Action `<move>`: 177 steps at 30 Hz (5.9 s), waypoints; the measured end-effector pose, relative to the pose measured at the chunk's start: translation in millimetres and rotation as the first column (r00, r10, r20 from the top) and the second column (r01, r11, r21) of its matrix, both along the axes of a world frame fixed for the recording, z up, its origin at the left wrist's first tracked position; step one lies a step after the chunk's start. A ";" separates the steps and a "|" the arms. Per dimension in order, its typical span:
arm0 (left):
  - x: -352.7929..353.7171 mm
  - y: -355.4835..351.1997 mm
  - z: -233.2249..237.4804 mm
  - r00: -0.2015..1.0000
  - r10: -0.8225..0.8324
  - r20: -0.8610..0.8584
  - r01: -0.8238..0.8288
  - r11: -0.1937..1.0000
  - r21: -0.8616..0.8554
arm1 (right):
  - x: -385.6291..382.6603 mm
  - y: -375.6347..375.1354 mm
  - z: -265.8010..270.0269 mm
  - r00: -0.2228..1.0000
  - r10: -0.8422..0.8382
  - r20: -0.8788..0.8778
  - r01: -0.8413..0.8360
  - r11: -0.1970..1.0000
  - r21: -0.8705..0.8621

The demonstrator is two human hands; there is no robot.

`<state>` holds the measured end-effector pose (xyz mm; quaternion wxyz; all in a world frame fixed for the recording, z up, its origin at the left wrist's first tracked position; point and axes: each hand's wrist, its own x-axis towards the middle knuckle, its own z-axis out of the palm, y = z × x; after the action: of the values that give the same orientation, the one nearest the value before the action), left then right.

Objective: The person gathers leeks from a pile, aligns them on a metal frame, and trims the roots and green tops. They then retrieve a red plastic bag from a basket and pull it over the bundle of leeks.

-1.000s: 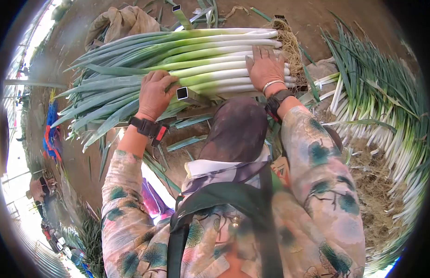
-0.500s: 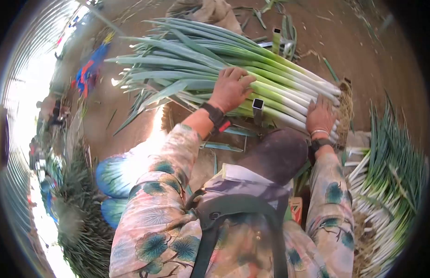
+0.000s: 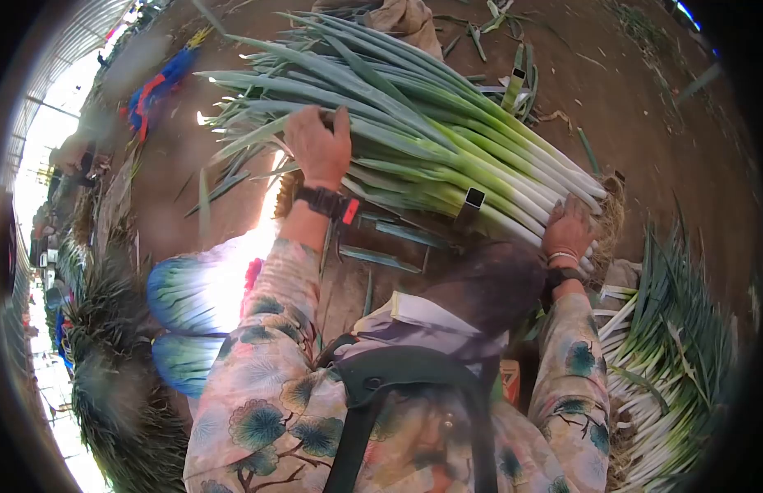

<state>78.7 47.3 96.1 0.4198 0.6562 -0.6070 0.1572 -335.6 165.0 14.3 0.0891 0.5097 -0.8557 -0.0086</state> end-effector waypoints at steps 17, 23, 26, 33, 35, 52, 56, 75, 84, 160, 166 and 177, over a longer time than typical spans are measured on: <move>-96.8 -29.6 34.9 0.619 -0.678 0.396 0.595 0.734 0.328 | -10.1 -2.8 -2.7 0.987 0.136 0.088 -0.130 0.989 -0.068; -143.9 -17.2 -29.8 0.491 -0.853 0.176 0.656 0.495 0.570 | 0.4 3.7 4.5 0.961 0.004 0.275 0.047 0.982 -0.180; -144.0 -15.3 -22.4 0.477 -0.863 0.168 0.686 0.484 0.543 | -11.0 6.6 34.3 0.907 0.037 0.419 -0.018 0.999 -0.048; -139.2 -41.6 -44.6 0.527 -0.835 0.156 0.633 0.509 0.584 | -163.8 52.2 69.8 0.710 0.292 0.641 0.014 0.904 -0.428; -133.9 -50.5 -54.6 0.522 -0.823 0.226 0.601 0.542 0.587 | -208.6 110.8 58.4 0.750 0.244 0.614 0.101 0.876 -0.471; -146.9 -36.5 -39.9 0.541 -0.774 0.330 0.445 0.596 0.668 | -407.9 409.1 -193.0 0.251 -0.753 0.608 0.953 0.304 -0.016; -148.1 -34.6 -40.9 0.536 -0.773 0.338 0.454 0.602 0.657 | -351.1 371.6 -175.7 0.462 -0.676 0.574 0.873 0.461 -0.159; -144.1 -33.1 -53.5 0.513 -0.692 0.507 0.552 0.719 0.423 | -195.8 430.2 -189.9 0.420 -0.603 0.678 0.875 0.468 -0.125; -151.1 -16.7 -49.9 0.532 -0.720 0.446 0.717 0.663 0.215 | -94.1 350.8 33.1 -0.269 0.074 0.960 0.855 0.477 0.203; -170.0 -14.9 -34.6 0.476 -0.701 0.531 0.455 0.713 0.534 | -235.1 258.7 -244.1 0.624 -0.530 0.574 0.625 0.780 0.041; -167.9 -15.4 -36.7 0.484 -0.718 0.500 0.484 0.696 0.530 | -209.6 258.6 -200.8 0.333 -0.188 0.924 0.582 0.812 -0.045; -177.2 -27.8 -4.2 0.427 -0.849 0.313 0.587 0.523 0.618 | -126.9 199.5 67.3 -0.179 0.271 0.946 0.625 0.774 -0.104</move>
<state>-98.5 19.5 91.9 0.0859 0.3112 -0.9463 0.0154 -462.4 364.5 81.6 -0.4423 0.1358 -0.6342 0.6194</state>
